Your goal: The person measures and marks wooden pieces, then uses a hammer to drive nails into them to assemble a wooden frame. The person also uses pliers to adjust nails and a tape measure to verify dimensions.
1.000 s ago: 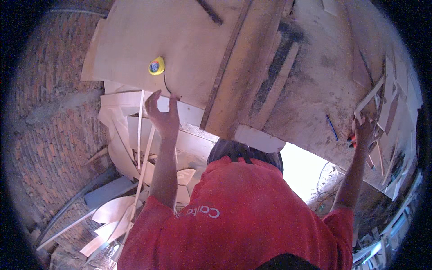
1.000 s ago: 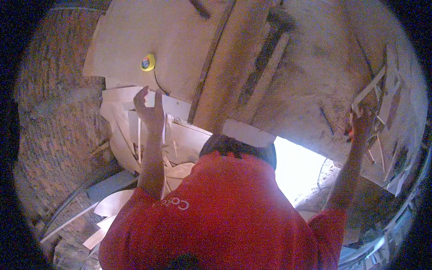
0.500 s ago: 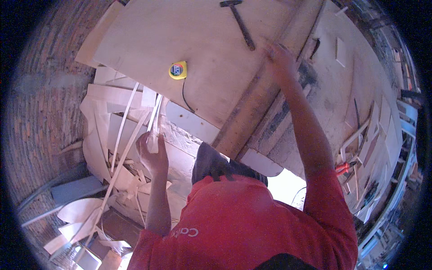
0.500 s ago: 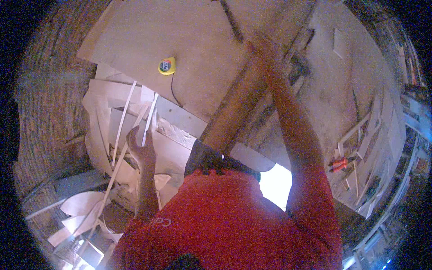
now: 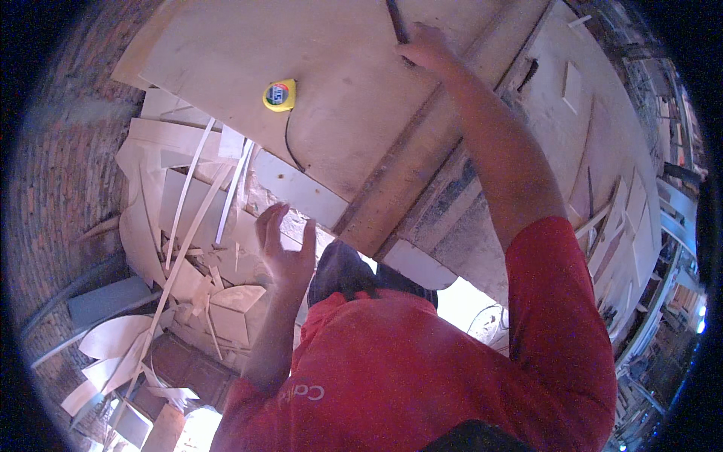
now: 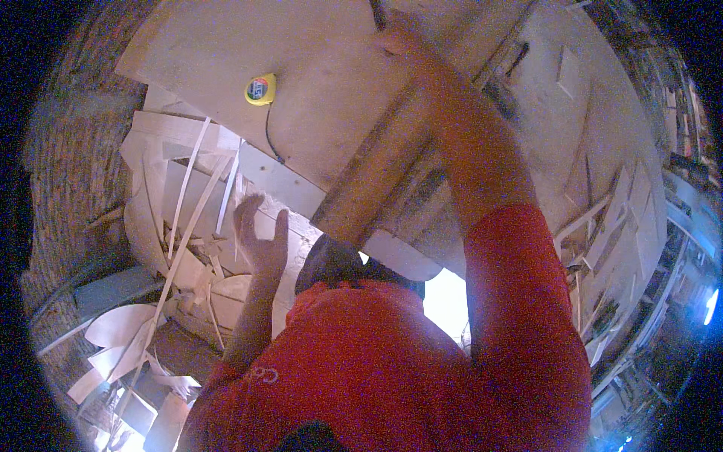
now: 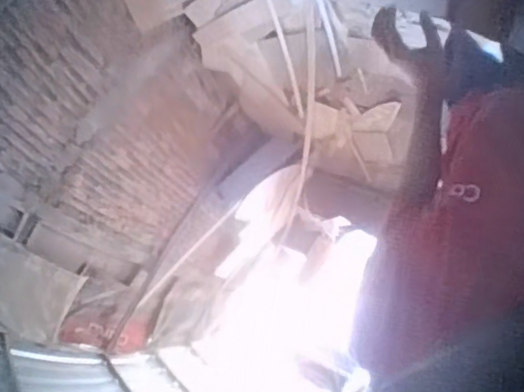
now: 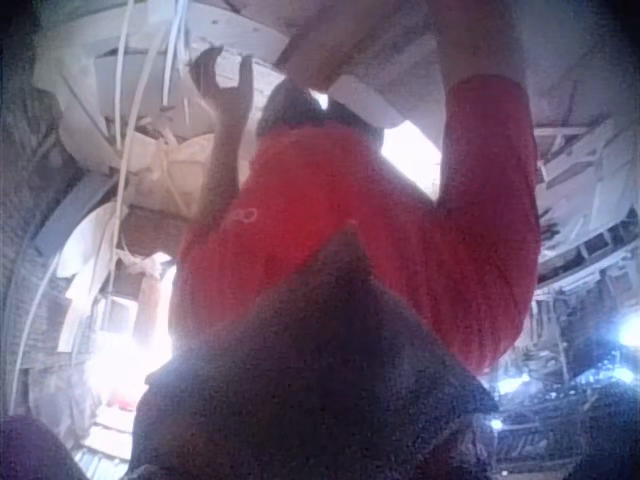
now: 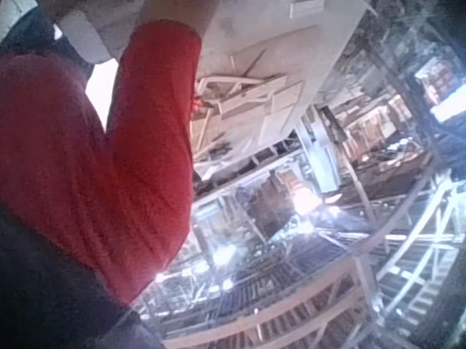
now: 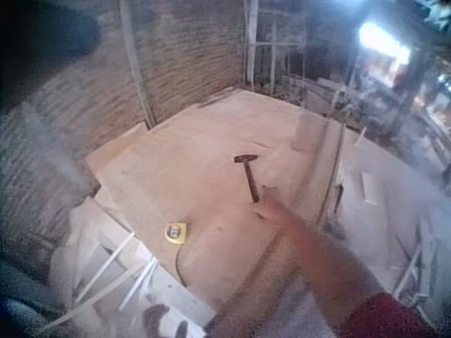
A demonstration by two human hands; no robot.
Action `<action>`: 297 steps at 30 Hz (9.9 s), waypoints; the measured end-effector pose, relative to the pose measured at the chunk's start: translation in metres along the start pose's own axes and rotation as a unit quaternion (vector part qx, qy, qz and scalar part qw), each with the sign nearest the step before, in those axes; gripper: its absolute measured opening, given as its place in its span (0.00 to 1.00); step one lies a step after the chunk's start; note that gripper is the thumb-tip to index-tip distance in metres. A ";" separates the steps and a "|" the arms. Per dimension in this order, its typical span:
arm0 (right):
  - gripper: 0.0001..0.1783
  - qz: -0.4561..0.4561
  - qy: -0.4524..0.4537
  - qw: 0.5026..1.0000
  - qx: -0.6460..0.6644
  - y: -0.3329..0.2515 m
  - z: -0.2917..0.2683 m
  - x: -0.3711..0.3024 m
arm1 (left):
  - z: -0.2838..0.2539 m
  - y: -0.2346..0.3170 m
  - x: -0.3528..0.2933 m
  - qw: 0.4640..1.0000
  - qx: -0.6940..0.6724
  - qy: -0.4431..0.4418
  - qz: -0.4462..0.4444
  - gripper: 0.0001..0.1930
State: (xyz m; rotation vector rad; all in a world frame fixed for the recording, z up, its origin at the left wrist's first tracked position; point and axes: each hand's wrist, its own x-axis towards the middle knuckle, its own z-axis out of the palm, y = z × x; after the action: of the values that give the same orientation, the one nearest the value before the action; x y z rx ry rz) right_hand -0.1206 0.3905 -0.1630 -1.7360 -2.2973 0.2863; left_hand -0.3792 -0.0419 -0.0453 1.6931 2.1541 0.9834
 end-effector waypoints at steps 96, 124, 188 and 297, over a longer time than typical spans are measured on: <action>0.36 0.286 0.199 0.921 0.173 0.135 -0.134 -0.089 | 0.268 0.184 0.085 0.951 0.231 -0.204 0.010 0.65; 0.23 0.094 0.196 0.965 0.146 0.063 -0.164 -0.195 | 0.268 0.185 0.085 0.953 0.233 -0.189 0.037 0.67; 0.51 0.208 -0.088 0.974 0.029 0.218 -0.187 -0.470 | 0.092 0.057 0.036 0.971 -0.039 -0.015 0.237 0.29; 0.02 0.613 0.258 0.545 0.511 0.035 0.066 -0.898 | 0.141 0.065 -0.044 0.868 0.215 -0.207 0.396 0.24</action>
State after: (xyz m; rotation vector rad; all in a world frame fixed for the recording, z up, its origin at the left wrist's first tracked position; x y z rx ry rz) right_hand 0.1247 -0.4651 -0.3064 -1.8480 0.0423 0.9097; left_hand -0.2376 -0.0249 -0.1197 2.7950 1.4438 0.1851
